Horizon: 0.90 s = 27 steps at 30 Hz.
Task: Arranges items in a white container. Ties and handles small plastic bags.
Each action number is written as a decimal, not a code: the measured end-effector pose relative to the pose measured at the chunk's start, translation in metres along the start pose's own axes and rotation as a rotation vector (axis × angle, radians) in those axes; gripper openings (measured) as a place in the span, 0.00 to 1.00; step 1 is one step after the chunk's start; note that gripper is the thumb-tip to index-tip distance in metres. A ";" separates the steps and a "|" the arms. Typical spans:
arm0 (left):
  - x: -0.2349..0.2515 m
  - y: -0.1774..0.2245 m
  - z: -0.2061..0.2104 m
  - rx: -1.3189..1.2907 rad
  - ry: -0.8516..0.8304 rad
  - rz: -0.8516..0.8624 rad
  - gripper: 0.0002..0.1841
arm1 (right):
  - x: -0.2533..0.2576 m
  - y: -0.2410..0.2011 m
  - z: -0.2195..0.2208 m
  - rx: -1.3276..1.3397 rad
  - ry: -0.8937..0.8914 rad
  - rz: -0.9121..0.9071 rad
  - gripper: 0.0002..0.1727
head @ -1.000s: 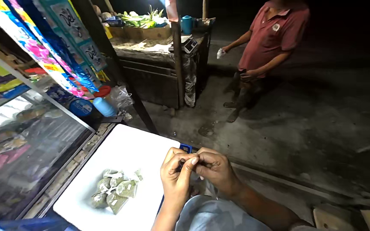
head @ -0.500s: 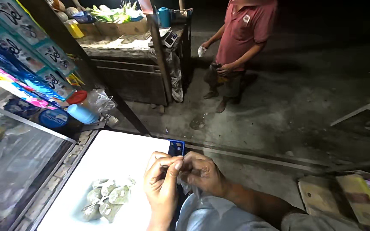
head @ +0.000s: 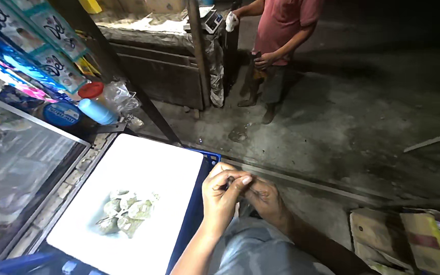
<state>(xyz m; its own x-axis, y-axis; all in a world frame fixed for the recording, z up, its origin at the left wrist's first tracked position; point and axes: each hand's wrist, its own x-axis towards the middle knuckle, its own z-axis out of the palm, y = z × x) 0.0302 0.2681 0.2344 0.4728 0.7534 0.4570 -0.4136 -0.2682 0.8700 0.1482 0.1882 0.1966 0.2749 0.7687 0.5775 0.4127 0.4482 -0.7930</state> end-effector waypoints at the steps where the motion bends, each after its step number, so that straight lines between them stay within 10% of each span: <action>1: 0.003 -0.006 0.004 -0.013 0.002 -0.039 0.07 | -0.001 0.006 -0.006 -0.024 0.007 0.034 0.18; 27: 0.142 -0.237 0.054 0.317 0.565 -0.419 0.20 | 0.106 0.263 -0.310 -0.074 0.322 0.557 0.12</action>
<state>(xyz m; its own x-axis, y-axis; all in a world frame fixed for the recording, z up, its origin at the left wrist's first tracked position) 0.2376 0.4065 0.1030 0.0362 0.9993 -0.0115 -0.0049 0.0117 0.9999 0.5549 0.2465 0.1095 0.7073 0.6964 0.1216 0.1886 -0.0201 -0.9819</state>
